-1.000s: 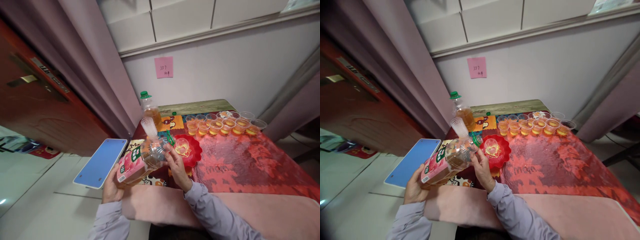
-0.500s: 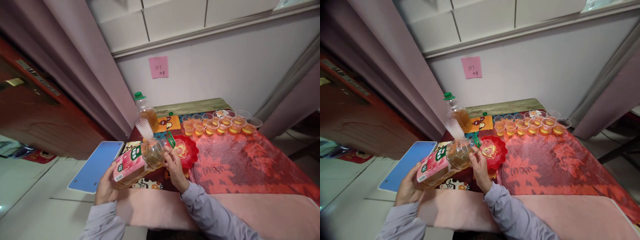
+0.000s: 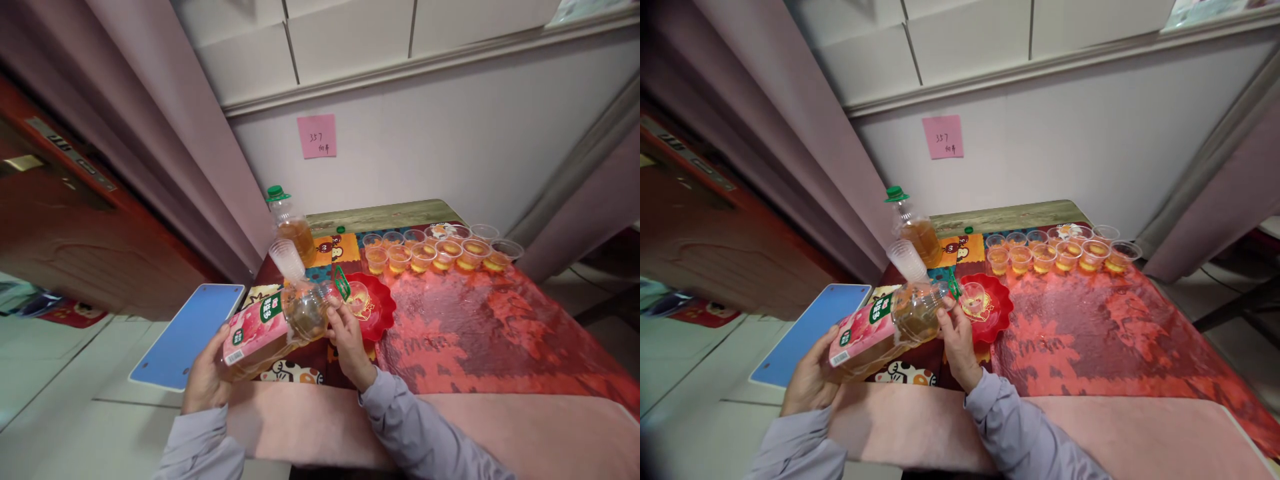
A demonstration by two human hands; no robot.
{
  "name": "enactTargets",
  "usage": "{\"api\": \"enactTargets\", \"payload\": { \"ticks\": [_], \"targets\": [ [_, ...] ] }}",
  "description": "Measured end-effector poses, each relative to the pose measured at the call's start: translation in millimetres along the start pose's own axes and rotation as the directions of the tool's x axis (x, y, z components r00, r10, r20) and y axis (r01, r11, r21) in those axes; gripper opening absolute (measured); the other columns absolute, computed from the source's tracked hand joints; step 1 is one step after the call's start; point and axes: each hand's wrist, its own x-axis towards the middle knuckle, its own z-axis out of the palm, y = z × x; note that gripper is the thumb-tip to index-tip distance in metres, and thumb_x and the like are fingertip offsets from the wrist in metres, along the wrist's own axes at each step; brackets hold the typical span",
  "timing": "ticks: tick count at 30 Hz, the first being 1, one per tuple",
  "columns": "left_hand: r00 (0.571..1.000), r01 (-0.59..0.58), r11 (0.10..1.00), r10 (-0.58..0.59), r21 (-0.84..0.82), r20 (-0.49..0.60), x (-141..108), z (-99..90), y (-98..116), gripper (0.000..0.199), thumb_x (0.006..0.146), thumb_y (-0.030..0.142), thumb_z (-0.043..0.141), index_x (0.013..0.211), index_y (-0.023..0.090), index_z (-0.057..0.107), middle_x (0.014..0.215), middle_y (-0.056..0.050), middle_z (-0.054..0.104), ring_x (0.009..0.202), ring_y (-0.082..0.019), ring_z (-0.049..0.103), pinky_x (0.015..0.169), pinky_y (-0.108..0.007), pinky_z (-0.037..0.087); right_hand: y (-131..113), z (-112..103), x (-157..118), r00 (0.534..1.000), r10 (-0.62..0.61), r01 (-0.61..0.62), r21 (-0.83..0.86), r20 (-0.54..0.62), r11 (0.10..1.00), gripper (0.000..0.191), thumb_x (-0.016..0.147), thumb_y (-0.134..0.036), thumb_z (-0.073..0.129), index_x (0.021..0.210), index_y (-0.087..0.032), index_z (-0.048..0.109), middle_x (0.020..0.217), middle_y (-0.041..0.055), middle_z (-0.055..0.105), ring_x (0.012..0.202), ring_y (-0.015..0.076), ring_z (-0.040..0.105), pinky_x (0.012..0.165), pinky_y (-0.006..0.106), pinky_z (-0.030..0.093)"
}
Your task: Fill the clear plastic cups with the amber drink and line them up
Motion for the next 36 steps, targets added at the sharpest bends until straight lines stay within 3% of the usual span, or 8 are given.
{"api": "enactTargets", "payload": {
  "ticks": [5, 11, 18, 27, 36],
  "targets": [
    [1.000, 0.005, 1.000, -0.005, 0.030, 0.002, -1.1, 0.7, 1.9, 0.024, 0.097, 0.011, 0.060, 0.111, 0.012, 0.080, 0.079, -0.008, 0.083, 0.078, -0.028, 0.084, 0.077, -0.037, 0.071, 1.7, -1.1, 0.1, 1.000, 0.012, -0.012, -0.014, -0.023, 1.000, 0.059, 0.084, -0.071, 0.081, 0.120, -0.024, 0.072, 0.116, 0.0060, 0.079, 0.095, 0.0226, 0.077, 0.073, 0.033, 0.068],
    [1.000, -0.016, 0.999, 0.015, 0.040, 0.023, 1.6, -2.4, 1.2, 0.023, 0.094, 0.013, 0.066, 0.111, 0.012, 0.081, 0.084, -0.009, 0.084, 0.084, -0.030, 0.084, 0.078, -0.038, 0.071, 1.4, -1.0, -0.6, 1.000, 0.014, -0.014, 0.000, -0.007, 1.000, 0.057, 0.087, -0.070, 0.078, 0.121, -0.025, 0.071, 0.120, 0.0071, 0.078, 0.100, 0.0243, 0.078, 0.075, 0.035, 0.069],
    [0.999, -0.042, 0.998, 0.041, 0.056, 0.031, -1.6, -1.1, 1.6, 0.015, 0.095, 0.012, 0.066, 0.100, 0.013, 0.080, 0.080, -0.007, 0.083, 0.060, -0.021, 0.078, 0.070, -0.033, 0.070, 1.4, -2.9, 0.0, 0.999, 0.033, -0.033, 0.005, -0.018, 0.999, 0.058, 0.088, -0.068, 0.078, 0.124, -0.024, 0.071, 0.129, 0.0084, 0.078, 0.112, 0.0267, 0.077, 0.077, 0.034, 0.069],
    [0.999, -0.049, 0.997, 0.048, 0.067, 0.018, -7.7, 4.3, 4.7, 0.016, 0.097, 0.010, 0.063, 0.095, 0.012, 0.078, 0.077, -0.006, 0.081, 0.057, -0.019, 0.075, 0.056, -0.027, 0.065, -1.8, -2.0, -0.3, 0.999, 0.042, -0.042, 0.019, -0.009, 0.999, 0.061, 0.086, -0.070, 0.079, 0.125, -0.024, 0.072, 0.127, 0.0085, 0.079, 0.112, 0.0279, 0.077, 0.076, 0.035, 0.069],
    [0.997, -0.058, 0.994, 0.052, 0.098, 0.058, -0.4, -1.6, 5.3, 0.015, 0.094, 0.012, 0.067, 0.104, 0.013, 0.079, 0.083, -0.006, 0.084, 0.063, -0.020, 0.078, 0.063, -0.029, 0.068, -1.5, -0.9, -0.8, 0.999, 0.036, -0.034, 0.060, -0.026, 0.998, 0.055, 0.085, -0.067, 0.082, 0.119, -0.024, 0.075, 0.121, 0.0067, 0.081, 0.106, 0.0257, 0.078, 0.076, 0.034, 0.068]
  ]
}}
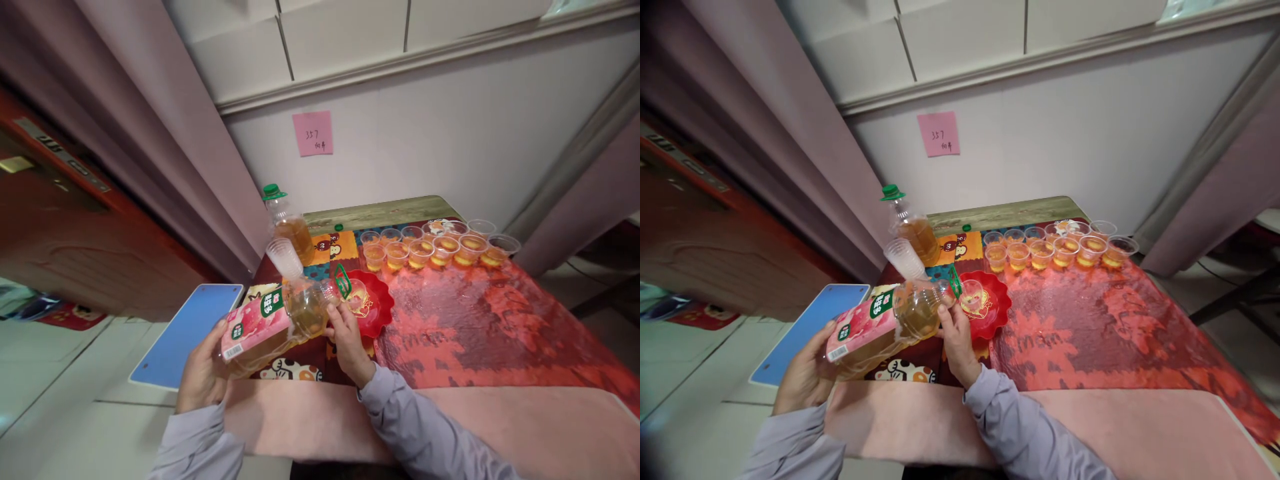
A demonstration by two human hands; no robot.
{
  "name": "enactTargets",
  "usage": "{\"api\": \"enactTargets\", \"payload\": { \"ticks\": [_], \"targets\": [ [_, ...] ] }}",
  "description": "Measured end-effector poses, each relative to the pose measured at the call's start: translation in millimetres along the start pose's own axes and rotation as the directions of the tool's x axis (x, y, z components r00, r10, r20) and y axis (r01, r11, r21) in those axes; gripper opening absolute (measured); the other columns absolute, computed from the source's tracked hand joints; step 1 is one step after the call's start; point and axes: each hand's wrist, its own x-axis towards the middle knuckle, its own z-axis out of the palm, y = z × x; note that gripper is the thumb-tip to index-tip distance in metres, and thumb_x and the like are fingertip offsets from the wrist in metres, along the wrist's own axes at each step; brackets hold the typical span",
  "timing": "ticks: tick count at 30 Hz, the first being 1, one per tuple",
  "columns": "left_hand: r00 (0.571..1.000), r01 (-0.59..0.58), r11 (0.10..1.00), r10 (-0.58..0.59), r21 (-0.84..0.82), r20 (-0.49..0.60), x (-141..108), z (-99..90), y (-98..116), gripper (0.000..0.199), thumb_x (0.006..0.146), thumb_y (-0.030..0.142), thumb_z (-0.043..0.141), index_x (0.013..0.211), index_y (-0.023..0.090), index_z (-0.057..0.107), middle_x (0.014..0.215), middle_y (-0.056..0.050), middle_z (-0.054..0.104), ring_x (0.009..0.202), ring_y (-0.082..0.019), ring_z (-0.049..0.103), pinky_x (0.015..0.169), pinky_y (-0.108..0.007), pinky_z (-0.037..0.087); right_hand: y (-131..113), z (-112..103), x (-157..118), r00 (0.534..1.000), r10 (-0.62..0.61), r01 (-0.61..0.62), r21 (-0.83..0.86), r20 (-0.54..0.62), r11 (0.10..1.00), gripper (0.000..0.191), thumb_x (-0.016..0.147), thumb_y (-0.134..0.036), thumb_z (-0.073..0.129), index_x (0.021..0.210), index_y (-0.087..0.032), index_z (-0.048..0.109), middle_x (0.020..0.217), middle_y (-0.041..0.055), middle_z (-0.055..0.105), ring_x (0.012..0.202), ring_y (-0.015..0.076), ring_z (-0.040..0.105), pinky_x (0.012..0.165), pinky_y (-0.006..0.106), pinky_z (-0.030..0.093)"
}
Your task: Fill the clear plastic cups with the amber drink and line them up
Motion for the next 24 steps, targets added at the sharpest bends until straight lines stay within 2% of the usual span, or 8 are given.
{"api": "enactTargets", "payload": {
  "ticks": [3, 9, 13, 18, 22, 24],
  "targets": [
    [1.000, -0.004, 1.000, 0.004, 0.007, 0.004, 2, -0.4, 0, 0.014, 0.094, 0.013, 0.067, 0.103, 0.013, 0.079, 0.085, -0.007, 0.084, 0.065, -0.021, 0.079, 0.067, -0.031, 0.069, 2, -1, 1, 1.000, 0.005, -0.005, 0.002, -0.003, 1.000, 0.053, 0.086, -0.067, 0.081, 0.117, -0.024, 0.075, 0.120, 0.0066, 0.081, 0.106, 0.0262, 0.078, 0.076, 0.035, 0.068],
    [1.000, 0.002, 0.999, -0.003, 0.032, 0.013, 5, -3.8, 0, 0.017, 0.094, 0.015, 0.069, 0.107, 0.012, 0.079, 0.089, -0.008, 0.085, 0.069, -0.023, 0.080, 0.072, -0.033, 0.069, 3, -1, 1, 1.000, 0.001, -0.002, 0.009, 0.001, 1.000, 0.057, 0.086, -0.067, 0.081, 0.124, -0.025, 0.075, 0.126, 0.0070, 0.081, 0.112, 0.0267, 0.077, 0.076, 0.033, 0.068],
    [1.000, -0.008, 0.999, 0.007, 0.045, 0.015, 5, -4.9, 1, 0.019, 0.092, 0.015, 0.071, 0.109, 0.012, 0.079, 0.090, -0.008, 0.085, 0.069, -0.023, 0.080, 0.068, -0.031, 0.068, 1, 0, 1, 1.000, 0.015, -0.015, 0.023, -0.006, 1.000, 0.057, 0.085, -0.066, 0.082, 0.123, -0.025, 0.075, 0.125, 0.0070, 0.081, 0.111, 0.0261, 0.077, 0.075, 0.033, 0.068],
    [1.000, -0.023, 0.999, 0.023, 0.045, -0.007, 1, 0.9, 3, 0.016, 0.094, 0.013, 0.067, 0.104, 0.013, 0.080, 0.087, -0.006, 0.084, 0.067, -0.020, 0.078, 0.066, -0.029, 0.067, 0, -1, 0, 1.000, 0.016, -0.016, 0.021, 0.006, 1.000, 0.056, 0.087, -0.067, 0.080, 0.124, -0.025, 0.075, 0.126, 0.0072, 0.081, 0.112, 0.0259, 0.077, 0.077, 0.033, 0.068],
    [0.996, -0.038, 0.999, 0.039, 0.019, -0.074, -2, 6.0, 5, 0.016, 0.094, 0.008, 0.066, 0.095, 0.014, 0.081, 0.081, -0.003, 0.083, 0.061, -0.017, 0.075, 0.059, -0.024, 0.063, 0, 0, 0, 1.000, 0.012, -0.012, 0.018, 0.006, 1.000, 0.056, 0.088, -0.066, 0.079, 0.125, -0.025, 0.074, 0.128, 0.0079, 0.081, 0.113, 0.0260, 0.077, 0.078, 0.033, 0.068],
    [0.998, -0.032, 0.999, 0.034, 0.026, -0.059, -2, 6.5, 6, 0.015, 0.094, 0.009, 0.066, 0.096, 0.013, 0.081, 0.082, -0.004, 0.083, 0.062, -0.018, 0.076, 0.059, -0.024, 0.063, 0, 0, 0, 1.000, 0.010, -0.010, 0.020, 0.004, 1.000, 0.056, 0.088, -0.066, 0.079, 0.126, -0.025, 0.074, 0.128, 0.0079, 0.081, 0.113, 0.0260, 0.078, 0.079, 0.033, 0.068]
  ]
}}
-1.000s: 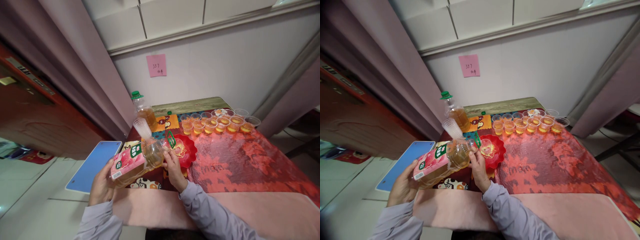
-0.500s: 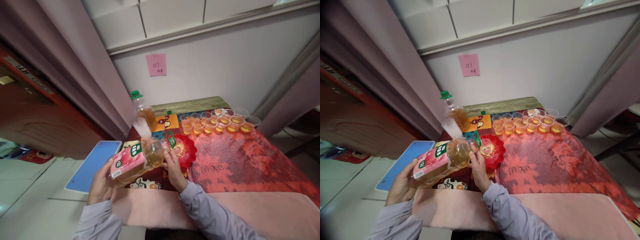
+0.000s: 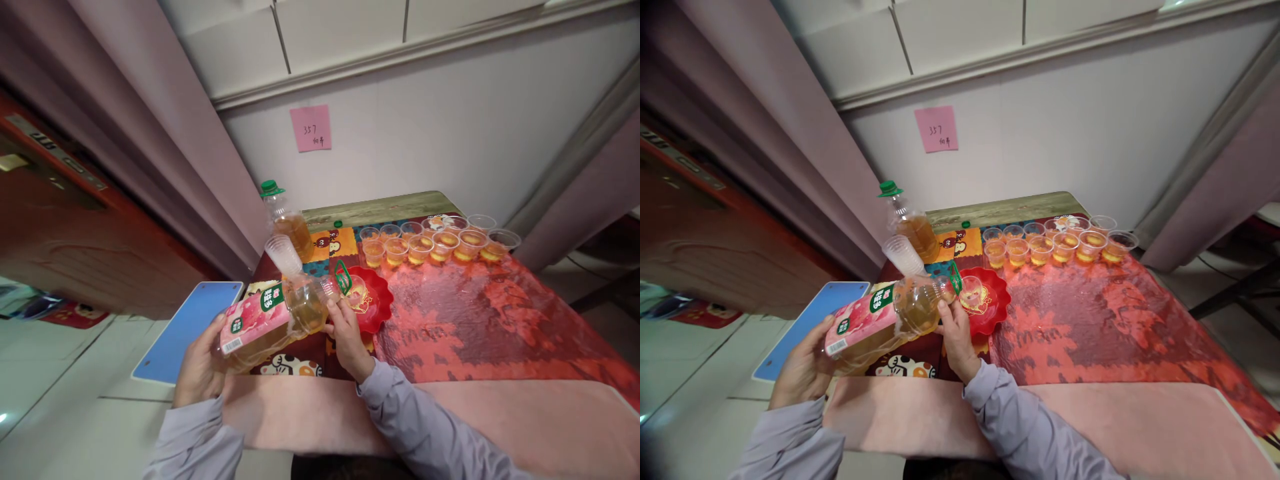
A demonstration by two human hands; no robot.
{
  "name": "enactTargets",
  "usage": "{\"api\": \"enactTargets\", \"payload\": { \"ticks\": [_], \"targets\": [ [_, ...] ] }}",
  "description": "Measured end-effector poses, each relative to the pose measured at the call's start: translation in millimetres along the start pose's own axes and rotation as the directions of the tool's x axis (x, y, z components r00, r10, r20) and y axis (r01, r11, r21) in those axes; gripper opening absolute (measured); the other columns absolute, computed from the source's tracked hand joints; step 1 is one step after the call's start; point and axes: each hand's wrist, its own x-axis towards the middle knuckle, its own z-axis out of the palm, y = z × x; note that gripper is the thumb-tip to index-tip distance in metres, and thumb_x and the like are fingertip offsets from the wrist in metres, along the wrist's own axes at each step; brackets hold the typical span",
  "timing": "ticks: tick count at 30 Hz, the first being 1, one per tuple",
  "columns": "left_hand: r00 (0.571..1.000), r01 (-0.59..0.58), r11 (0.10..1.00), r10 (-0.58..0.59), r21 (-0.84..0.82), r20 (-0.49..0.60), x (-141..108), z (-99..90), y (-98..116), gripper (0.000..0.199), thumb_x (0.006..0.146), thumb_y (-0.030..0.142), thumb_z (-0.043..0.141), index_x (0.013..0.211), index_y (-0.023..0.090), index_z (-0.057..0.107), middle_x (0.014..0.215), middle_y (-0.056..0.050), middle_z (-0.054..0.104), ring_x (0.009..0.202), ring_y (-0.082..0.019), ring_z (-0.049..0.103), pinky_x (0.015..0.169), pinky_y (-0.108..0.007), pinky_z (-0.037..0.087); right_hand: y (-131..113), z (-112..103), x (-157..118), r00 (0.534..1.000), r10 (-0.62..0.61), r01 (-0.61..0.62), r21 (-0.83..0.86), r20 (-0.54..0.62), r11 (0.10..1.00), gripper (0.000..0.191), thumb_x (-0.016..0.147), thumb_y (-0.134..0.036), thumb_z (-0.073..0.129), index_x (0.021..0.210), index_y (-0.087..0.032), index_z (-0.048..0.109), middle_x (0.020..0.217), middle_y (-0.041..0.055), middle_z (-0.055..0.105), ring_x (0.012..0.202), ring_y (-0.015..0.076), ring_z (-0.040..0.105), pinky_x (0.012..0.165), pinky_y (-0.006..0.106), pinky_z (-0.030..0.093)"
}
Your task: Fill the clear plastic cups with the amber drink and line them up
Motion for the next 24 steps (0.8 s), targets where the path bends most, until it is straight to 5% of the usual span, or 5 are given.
{"api": "enactTargets", "payload": {
  "ticks": [24],
  "targets": [
    [1.000, -0.007, 0.998, 0.006, 0.055, 0.021, 1.2, 5.2, 5.0, 0.014, 0.093, 0.011, 0.068, 0.099, 0.013, 0.081, 0.086, -0.006, 0.084, 0.066, -0.018, 0.078, 0.065, -0.025, 0.066, -2.7, 2.0, 1.1, 0.999, 0.026, -0.025, 0.030, -0.022, 0.999, 0.055, 0.087, -0.066, 0.080, 0.124, -0.025, 0.073, 0.127, 0.0070, 0.081, 0.112, 0.0262, 0.078, 0.081, 0.035, 0.068]
  ]
}}
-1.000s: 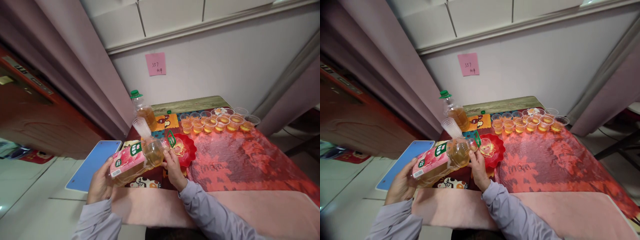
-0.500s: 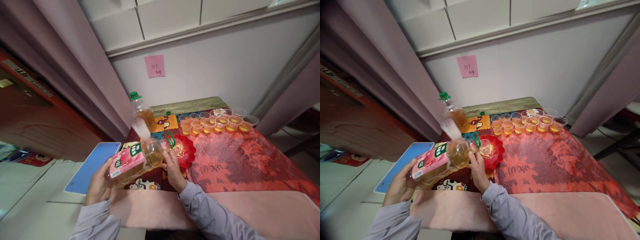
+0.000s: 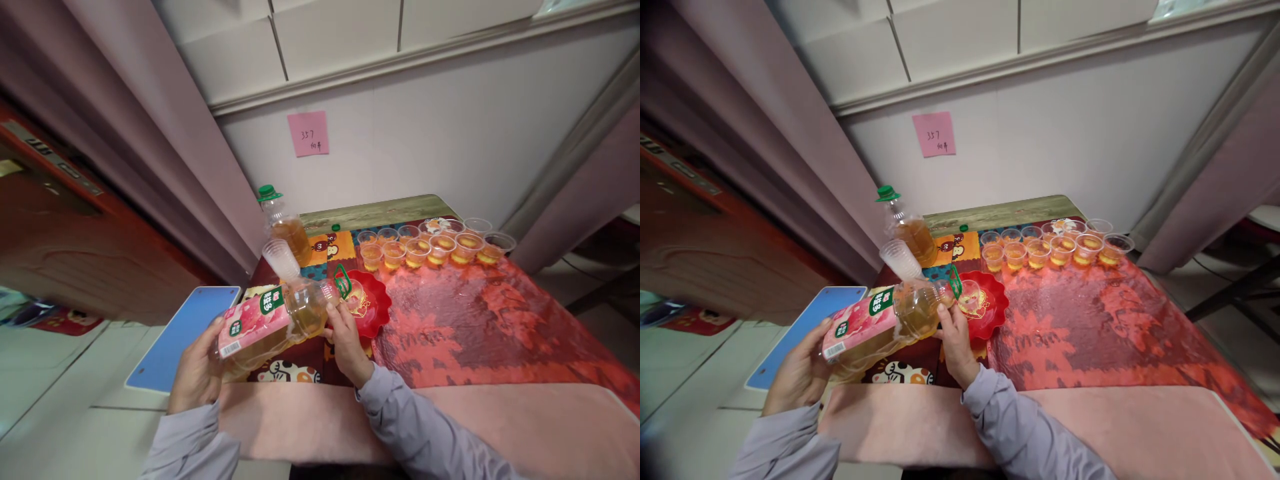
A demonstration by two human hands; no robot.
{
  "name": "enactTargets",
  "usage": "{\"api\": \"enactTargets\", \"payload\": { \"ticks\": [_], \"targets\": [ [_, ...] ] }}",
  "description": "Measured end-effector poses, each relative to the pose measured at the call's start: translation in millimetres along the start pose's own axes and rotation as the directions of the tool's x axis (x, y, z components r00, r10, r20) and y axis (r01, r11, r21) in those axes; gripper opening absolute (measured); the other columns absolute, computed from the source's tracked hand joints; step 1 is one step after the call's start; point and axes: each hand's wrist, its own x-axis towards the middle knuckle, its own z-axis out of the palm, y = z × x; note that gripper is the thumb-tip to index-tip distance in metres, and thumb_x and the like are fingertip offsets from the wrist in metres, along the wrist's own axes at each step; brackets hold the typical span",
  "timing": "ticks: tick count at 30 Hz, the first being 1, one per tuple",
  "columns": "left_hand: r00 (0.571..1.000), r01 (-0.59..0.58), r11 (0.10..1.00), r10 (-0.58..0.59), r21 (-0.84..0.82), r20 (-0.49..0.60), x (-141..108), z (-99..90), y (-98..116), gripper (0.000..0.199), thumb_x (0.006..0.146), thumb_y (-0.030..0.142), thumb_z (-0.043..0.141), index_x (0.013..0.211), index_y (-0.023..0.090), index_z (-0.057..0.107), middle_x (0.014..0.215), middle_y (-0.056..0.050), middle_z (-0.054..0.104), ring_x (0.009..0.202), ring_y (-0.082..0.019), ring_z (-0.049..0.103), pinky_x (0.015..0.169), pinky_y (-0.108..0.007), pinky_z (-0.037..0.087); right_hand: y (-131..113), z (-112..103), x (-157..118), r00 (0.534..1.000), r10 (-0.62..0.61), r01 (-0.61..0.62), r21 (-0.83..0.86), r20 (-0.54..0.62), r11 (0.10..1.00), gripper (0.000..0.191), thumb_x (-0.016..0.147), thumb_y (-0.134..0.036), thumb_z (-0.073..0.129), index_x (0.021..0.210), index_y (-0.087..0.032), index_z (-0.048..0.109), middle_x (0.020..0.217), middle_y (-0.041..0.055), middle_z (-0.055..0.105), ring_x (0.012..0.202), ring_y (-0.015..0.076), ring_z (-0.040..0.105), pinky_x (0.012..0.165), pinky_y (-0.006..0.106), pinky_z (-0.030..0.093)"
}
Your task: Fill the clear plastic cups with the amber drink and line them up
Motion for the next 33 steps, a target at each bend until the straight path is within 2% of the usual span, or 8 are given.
{"api": "enactTargets", "payload": {
  "ticks": [7, 15, 28, 33],
  "targets": [
    [1.000, -0.004, 1.000, 0.004, -0.016, -0.029, -9, 8.8, 4, 0.017, 0.095, 0.008, 0.065, 0.089, 0.014, 0.080, 0.080, -0.004, 0.083, 0.061, -0.017, 0.076, 0.056, -0.024, 0.064, -1, 1, 0, 1.000, 0.005, -0.005, 0.005, -0.002, 1.000, 0.056, 0.086, -0.067, 0.080, 0.121, -0.024, 0.073, 0.126, 0.0078, 0.080, 0.111, 0.0269, 0.078, 0.082, 0.037, 0.069],
    [0.999, -0.005, 1.000, 0.004, -0.007, -0.033, -10, 9.6, 6, 0.022, 0.097, 0.006, 0.061, 0.091, 0.012, 0.080, 0.079, -0.004, 0.083, 0.059, -0.015, 0.075, 0.057, -0.024, 0.064, -4, 2, -2, 1.000, 0.011, -0.011, 0.001, 0.010, 1.000, 0.062, 0.085, -0.068, 0.080, 0.129, -0.026, 0.072, 0.131, 0.0088, 0.079, 0.116, 0.0280, 0.076, 0.081, 0.036, 0.068],
    [0.999, -0.020, 1.000, 0.020, 0.002, -0.047, -8, 8.1, 6, 0.013, 0.091, 0.009, 0.069, 0.092, 0.016, 0.079, 0.079, -0.002, 0.083, 0.060, -0.017, 0.076, 0.055, -0.022, 0.063, -7, 2, -2, 1.000, 0.015, -0.015, 0.000, 0.022, 1.000, 0.062, 0.086, -0.067, 0.079, 0.134, -0.027, 0.072, 0.130, 0.0084, 0.080, 0.119, 0.0292, 0.076, 0.082, 0.037, 0.069],
    [0.999, -0.016, 1.000, 0.016, 0.000, -0.038, -6, 7.3, 5, 0.017, 0.094, 0.007, 0.066, 0.091, 0.015, 0.080, 0.081, -0.002, 0.083, 0.061, -0.016, 0.076, 0.058, -0.023, 0.065, -8, 3, -2, 0.999, 0.018, -0.018, -0.004, 0.028, 1.000, 0.065, 0.085, -0.068, 0.080, 0.134, -0.027, 0.071, 0.134, 0.0089, 0.079, 0.121, 0.0292, 0.076, 0.082, 0.036, 0.069]
  ]
}}
